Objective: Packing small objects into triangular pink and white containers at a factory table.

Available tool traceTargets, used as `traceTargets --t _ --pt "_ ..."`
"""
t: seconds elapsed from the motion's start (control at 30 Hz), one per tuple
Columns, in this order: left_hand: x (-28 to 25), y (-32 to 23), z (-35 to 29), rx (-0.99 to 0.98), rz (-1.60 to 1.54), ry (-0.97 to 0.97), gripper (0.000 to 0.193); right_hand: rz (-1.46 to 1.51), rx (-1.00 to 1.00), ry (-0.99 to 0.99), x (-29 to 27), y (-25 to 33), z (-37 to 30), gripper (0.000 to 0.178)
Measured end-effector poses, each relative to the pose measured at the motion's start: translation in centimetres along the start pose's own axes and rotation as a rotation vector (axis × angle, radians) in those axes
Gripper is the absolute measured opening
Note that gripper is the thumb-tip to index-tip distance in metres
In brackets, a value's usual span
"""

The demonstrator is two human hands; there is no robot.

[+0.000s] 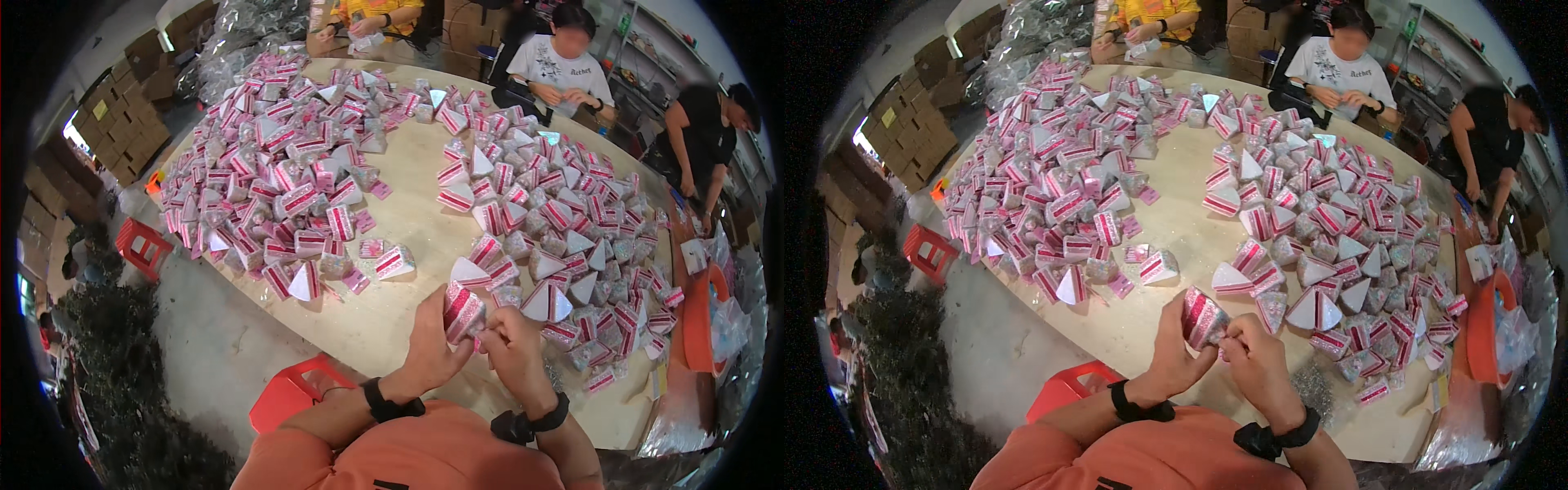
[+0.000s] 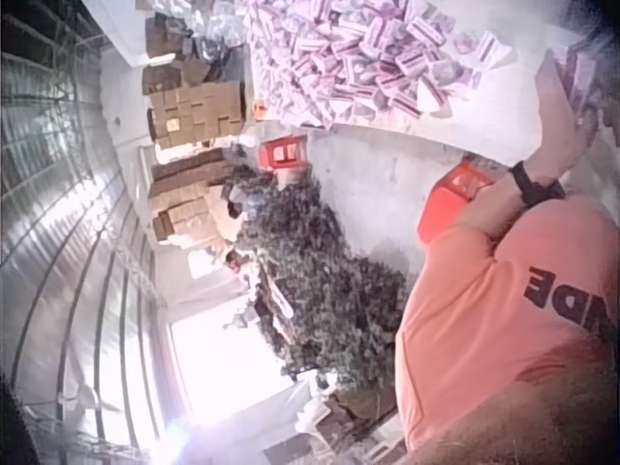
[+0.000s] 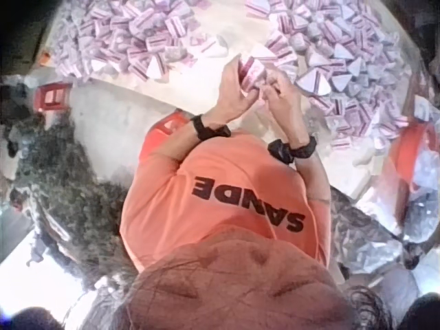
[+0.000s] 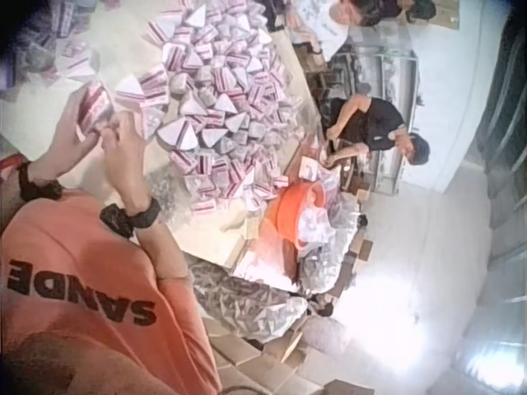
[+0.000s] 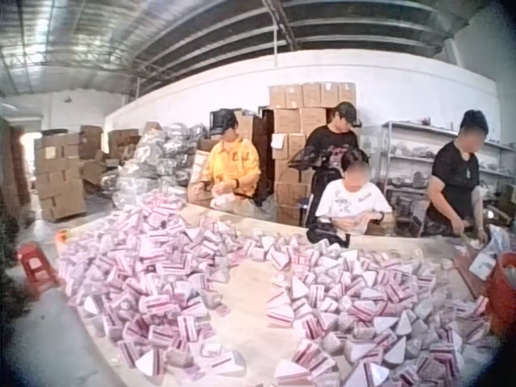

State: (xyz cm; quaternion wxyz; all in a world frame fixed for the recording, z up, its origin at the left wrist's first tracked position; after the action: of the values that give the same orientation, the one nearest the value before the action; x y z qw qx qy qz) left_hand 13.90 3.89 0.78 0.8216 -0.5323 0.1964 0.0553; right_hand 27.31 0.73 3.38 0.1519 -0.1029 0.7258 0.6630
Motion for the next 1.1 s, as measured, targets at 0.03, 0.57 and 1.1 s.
traceTargets --t 0.03,0.57,1.1 --pt "0.3 0.9 -0.2 -0.046 -0.060 0.016 0.079 0.092 0.051 0.043 0.3 -0.5 0.2 0.008" --pt "-3.9 7.0 -1.0 -0.250 -0.099 0.038 0.072 0.178 0.059 0.060 6.2 -5.1 2.6 0.012" --pt "-23.4 14.0 17.1 -0.451 -0.338 -0.198 0.055 0.093 0.284 -0.092 2.0 -10.2 -1.6 0.008"
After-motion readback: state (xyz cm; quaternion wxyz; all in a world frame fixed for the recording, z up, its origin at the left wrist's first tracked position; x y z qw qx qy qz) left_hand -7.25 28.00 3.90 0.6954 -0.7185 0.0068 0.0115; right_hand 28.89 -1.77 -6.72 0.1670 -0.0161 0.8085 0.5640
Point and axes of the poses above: each hand's wrist, its own z-axis towards the middle knuckle, its own x-axis out of the palm, y = z × x, the point moved 6 cm from there along z, towards the middle knuckle, and after that the axes turned 1 degree about -z, right-handed, at the moved point
